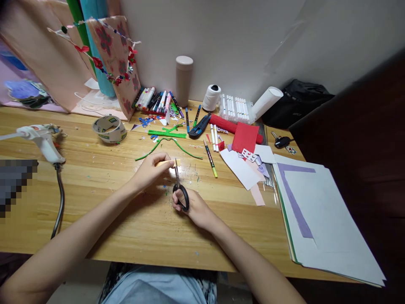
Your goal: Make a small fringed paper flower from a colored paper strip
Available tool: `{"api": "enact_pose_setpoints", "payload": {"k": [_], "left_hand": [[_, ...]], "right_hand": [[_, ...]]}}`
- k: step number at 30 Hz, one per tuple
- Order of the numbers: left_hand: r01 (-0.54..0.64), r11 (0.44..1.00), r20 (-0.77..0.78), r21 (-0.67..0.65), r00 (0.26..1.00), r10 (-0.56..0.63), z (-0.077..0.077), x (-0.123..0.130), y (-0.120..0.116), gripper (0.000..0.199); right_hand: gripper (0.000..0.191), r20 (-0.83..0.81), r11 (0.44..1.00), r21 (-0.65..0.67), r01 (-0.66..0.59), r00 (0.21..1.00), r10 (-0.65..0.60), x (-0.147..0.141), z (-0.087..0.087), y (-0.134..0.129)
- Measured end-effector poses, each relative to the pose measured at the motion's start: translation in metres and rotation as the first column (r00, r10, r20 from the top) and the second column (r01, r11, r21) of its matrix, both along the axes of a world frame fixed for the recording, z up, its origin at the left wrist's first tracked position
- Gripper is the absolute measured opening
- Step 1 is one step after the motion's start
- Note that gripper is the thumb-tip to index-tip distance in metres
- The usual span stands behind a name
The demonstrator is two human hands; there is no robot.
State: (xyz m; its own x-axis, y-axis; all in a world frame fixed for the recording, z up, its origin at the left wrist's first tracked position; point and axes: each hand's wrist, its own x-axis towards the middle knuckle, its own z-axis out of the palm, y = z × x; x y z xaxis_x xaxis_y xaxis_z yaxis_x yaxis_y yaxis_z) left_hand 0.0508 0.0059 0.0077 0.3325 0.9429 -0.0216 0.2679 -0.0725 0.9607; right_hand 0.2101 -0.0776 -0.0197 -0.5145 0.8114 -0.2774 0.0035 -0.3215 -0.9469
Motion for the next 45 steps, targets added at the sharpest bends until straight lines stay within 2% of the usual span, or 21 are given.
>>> {"api": "enact_pose_setpoints", "payload": {"k": [8, 14, 22, 25, 34, 45], "left_hand": [[-0.009, 0.992, 0.069, -0.126, 0.997, 0.018, 0.0016, 0.0003, -0.0025, 0.023], [-0.009, 0.986, 0.095, -0.169, 0.995, 0.026, 0.0058, 0.0008, -0.003, 0.021], [-0.003, 0.994, 0.081, -0.107, 0.997, 0.012, 0.0052, 0.0, -0.0006, 0.023], [-0.007, 0.996, 0.064, -0.087, 0.998, 0.013, 0.0061, -0.0003, -0.0004, 0.022], [0.011, 0.999, 0.055, -0.053, 0.998, -0.008, 0.0044, -0.0013, 0.0002, 0.02], [0.022, 0.999, 0.05, -0.032, 0.999, -0.021, 0.0022, -0.0015, 0.0003, 0.019]], "right_hand": [[0.055, -0.015, 0.994, 0.027, 0.107, 0.994, -0.107, -0.006, 0.0032, -0.001], [0.053, 0.048, 0.986, 0.07, 0.152, 0.987, -0.155, -0.0077, 0.0039, -0.0025], [0.053, 0.03, 0.976, 0.072, 0.204, 0.978, -0.207, -0.0076, 0.0048, -0.0002], [0.053, 0.016, 0.982, 0.038, 0.184, 0.983, -0.184, -0.0062, 0.0051, 0.0014], [0.057, -0.017, 1.0, 0.002, 0.002, 1.0, -0.002, -0.0004, 0.0017, 0.0008], [0.056, -0.011, 1.0, -0.001, 0.005, 1.0, -0.005, 0.0002, 0.0015, 0.0008]]}}
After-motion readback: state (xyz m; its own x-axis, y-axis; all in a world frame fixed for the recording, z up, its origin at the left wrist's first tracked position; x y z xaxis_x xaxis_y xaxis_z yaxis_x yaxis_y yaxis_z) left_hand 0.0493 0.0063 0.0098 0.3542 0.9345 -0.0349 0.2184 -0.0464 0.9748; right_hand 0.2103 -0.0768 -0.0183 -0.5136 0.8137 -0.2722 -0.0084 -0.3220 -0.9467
